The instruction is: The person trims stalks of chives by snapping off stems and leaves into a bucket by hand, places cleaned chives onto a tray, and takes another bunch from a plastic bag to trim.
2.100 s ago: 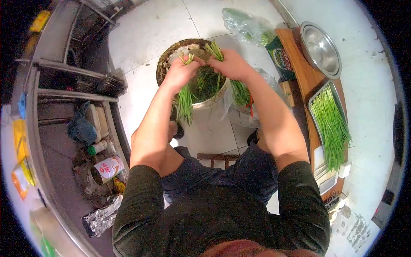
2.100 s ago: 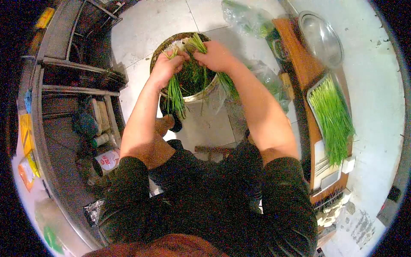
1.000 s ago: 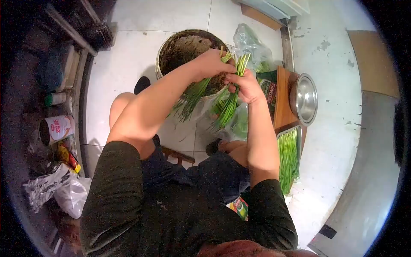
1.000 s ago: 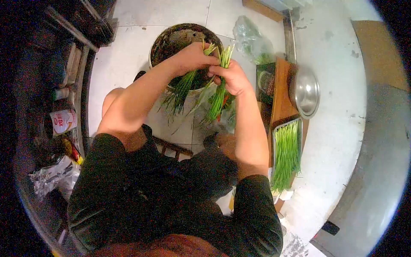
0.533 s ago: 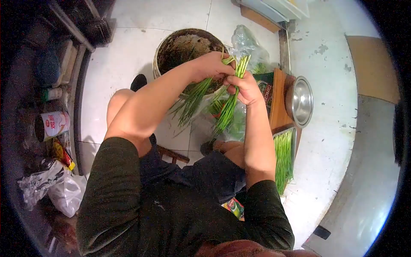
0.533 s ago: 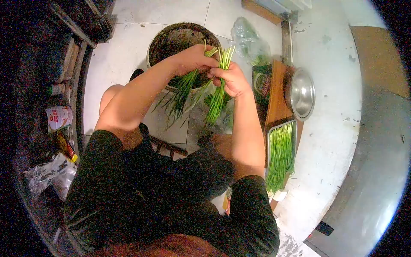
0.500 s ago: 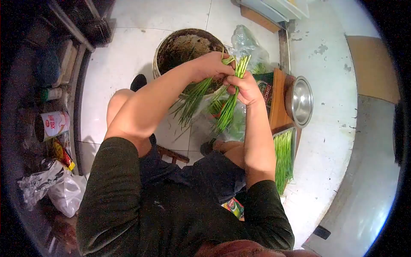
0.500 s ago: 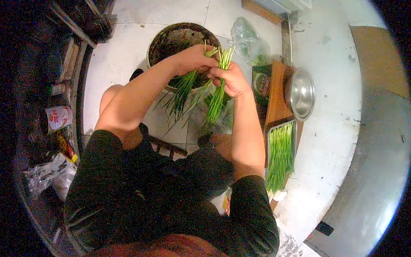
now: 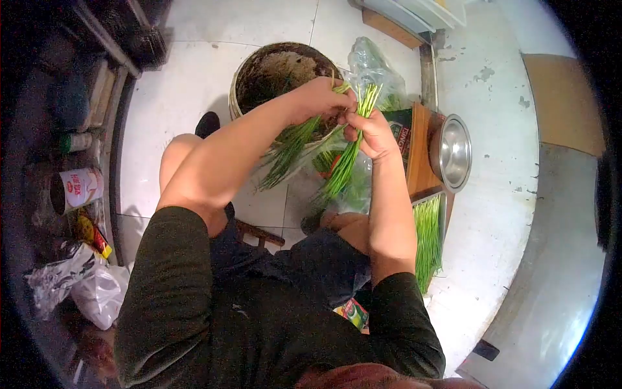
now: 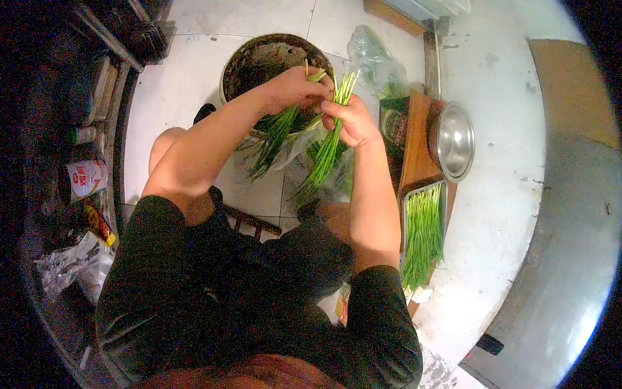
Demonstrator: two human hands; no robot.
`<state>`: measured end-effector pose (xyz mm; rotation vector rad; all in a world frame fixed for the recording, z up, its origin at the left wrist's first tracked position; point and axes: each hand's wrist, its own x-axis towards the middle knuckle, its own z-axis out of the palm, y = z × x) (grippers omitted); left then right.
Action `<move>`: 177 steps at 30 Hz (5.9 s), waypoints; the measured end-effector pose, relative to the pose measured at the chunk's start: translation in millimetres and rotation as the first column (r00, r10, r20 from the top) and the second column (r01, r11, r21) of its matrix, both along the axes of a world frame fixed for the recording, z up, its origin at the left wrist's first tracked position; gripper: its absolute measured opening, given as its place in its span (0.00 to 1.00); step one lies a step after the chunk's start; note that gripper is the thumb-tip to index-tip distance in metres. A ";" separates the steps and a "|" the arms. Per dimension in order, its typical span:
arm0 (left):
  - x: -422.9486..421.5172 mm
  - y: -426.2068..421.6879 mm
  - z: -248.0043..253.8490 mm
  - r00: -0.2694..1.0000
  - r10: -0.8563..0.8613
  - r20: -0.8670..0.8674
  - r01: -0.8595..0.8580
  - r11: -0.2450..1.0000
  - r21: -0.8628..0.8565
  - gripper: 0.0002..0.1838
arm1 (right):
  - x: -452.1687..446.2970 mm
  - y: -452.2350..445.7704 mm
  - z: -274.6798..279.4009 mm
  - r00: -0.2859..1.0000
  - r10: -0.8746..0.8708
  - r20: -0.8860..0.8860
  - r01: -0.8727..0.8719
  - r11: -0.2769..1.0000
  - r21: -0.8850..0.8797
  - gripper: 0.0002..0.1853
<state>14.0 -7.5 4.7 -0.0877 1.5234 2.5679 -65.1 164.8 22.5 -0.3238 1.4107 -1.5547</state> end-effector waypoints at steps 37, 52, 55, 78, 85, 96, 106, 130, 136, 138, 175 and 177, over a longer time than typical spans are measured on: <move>-2.4 8.5 -3.0 0.955 0.297 -0.021 -0.283 0.882 -0.377 0.15 | -4.9 0.1 -1.2 0.992 0.033 -0.119 -0.019 0.993 0.116 0.12; -7.7 -8.1 -8.6 0.952 0.306 0.013 -0.269 0.853 -0.447 0.17 | -14.6 -0.7 -5.6 0.933 -0.256 -0.253 0.265 0.964 0.003 0.12; -9.9 -8.6 -13.0 0.952 0.303 0.034 -0.257 0.857 -0.447 0.17 | -10.7 -1.3 3.1 0.814 -0.305 -0.494 0.388 0.919 0.071 0.09; -14.6 -14.6 -17.1 0.876 0.482 0.021 -0.404 0.757 -0.514 0.17 | 0.3 -4.5 7.7 0.733 -0.102 -0.673 0.338 0.913 0.230 0.05; -8.2 -29.0 -6.0 0.727 0.686 -0.011 -0.576 0.601 -0.555 0.19 | -4.0 -2.2 6.2 0.810 -0.208 -0.548 0.357 0.917 0.180 0.06; 0.1 4.6 3.4 0.915 0.397 -0.062 -0.343 0.690 -0.637 0.22 | 0.1 -16.8 -2.9 0.652 0.020 -0.758 0.261 0.933 0.249 0.08; -1.3 -4.1 1.4 0.929 0.369 -0.005 -0.315 0.785 -0.533 0.09 | 3.8 -14.7 0.8 0.677 0.042 -0.735 0.225 0.939 0.261 0.20; -1.8 2.1 -0.9 0.967 0.254 0.026 -0.230 0.911 -0.343 0.06 | -7.7 -7.2 -6.5 0.765 0.018 -0.643 0.062 0.993 0.101 0.11; -3.1 0.2 -5.0 0.910 0.414 -0.022 -0.397 0.854 -0.337 0.08 | -3.9 -6.3 5.3 0.757 0.054 -0.651 0.049 0.989 0.139 0.14; -6.1 -5.6 -3.5 0.870 0.492 -0.014 -0.467 0.816 -0.340 0.09 | -6.4 -8.2 -5.2 0.730 0.050 -0.682 0.062 0.988 0.138 0.16; -8.4 -22.7 -19.3 0.850 0.526 -0.014 -0.402 0.633 -0.662 0.11 | -8.4 -7.6 -15.3 0.640 0.105 -0.761 0.133 0.961 0.244 0.15; -8.2 -20.2 -21.2 0.858 0.513 -0.022 -0.402 0.645 -0.650 0.12 | -8.5 -7.2 -14.9 0.691 0.084 -0.718 0.124 0.965 0.233 0.14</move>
